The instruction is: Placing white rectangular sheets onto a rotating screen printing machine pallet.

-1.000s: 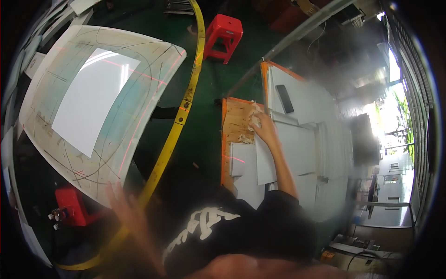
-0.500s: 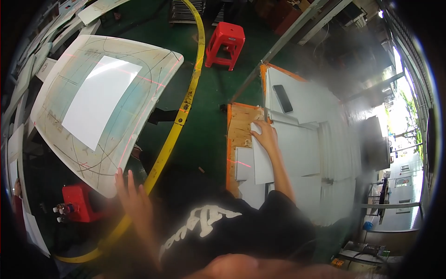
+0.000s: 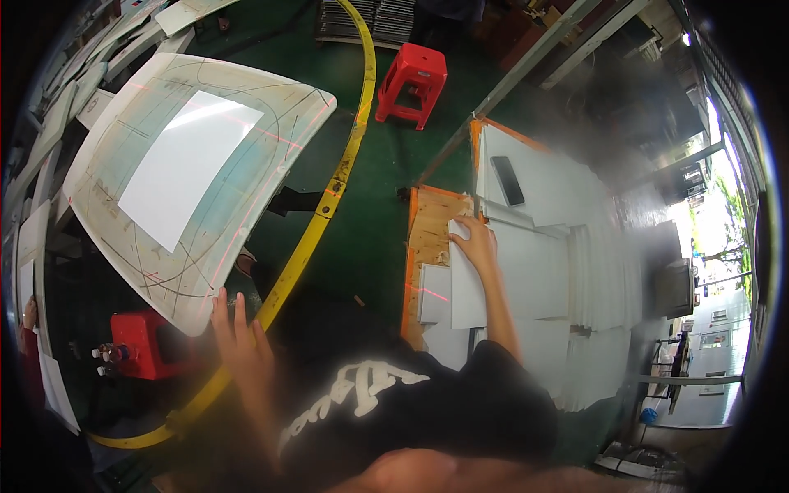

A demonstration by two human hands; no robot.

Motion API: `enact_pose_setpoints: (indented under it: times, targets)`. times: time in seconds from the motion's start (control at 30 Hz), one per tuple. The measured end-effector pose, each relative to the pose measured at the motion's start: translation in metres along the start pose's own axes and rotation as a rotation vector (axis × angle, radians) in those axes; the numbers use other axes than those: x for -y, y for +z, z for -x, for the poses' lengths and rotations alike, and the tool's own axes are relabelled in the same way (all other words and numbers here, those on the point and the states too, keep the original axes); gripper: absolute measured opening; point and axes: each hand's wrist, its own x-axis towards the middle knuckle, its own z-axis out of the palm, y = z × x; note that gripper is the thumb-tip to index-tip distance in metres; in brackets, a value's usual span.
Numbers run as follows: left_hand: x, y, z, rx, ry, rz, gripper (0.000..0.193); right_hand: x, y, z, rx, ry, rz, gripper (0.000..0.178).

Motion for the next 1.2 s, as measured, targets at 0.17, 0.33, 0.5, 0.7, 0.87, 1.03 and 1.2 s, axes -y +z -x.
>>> enact_pose_setpoints:
  times: [0.17, 0.33, 0.5, 0.7, 0.87, 1.03, 1.2]
  targets:
    - [0.001, 0.001, 0.001, 0.01, 0.007, 0.005, 0.044, -0.001, 0.001, 0.0, 0.004, 0.0, 0.021, 0.042]
    - [-0.002, 0.001, -0.002, 0.014, 0.021, 0.013, 0.043, 0.002, -0.002, 0.001, -0.027, -0.024, 0.011, 0.038]
    - [-0.008, -0.007, 0.0, 0.035, -0.005, 0.079, 0.041, -0.006, 0.004, 0.001, -0.077, -0.083, -0.035, 0.037]
    - [-0.033, -0.081, -0.049, -0.079, 0.274, 0.537, 0.036, -0.011, 0.012, 0.001, -0.287, -0.139, 0.021, 0.025]
    - [-0.059, -0.142, -0.064, -0.197, 0.646, 1.614, 0.059, 0.01, 0.012, -0.009, -0.41, -0.213, -0.015, 0.011]
    - [-0.09, -0.181, -0.024, -0.249, 0.318, 1.833, 0.033, 0.024, 0.003, -0.005, -0.476, -0.353, 0.073, 0.015]
    - [-0.063, -0.176, -0.028, -0.326, 0.755, 1.631, 0.043, 0.037, 0.007, -0.007, -0.475, -0.399, 0.035, 0.014]
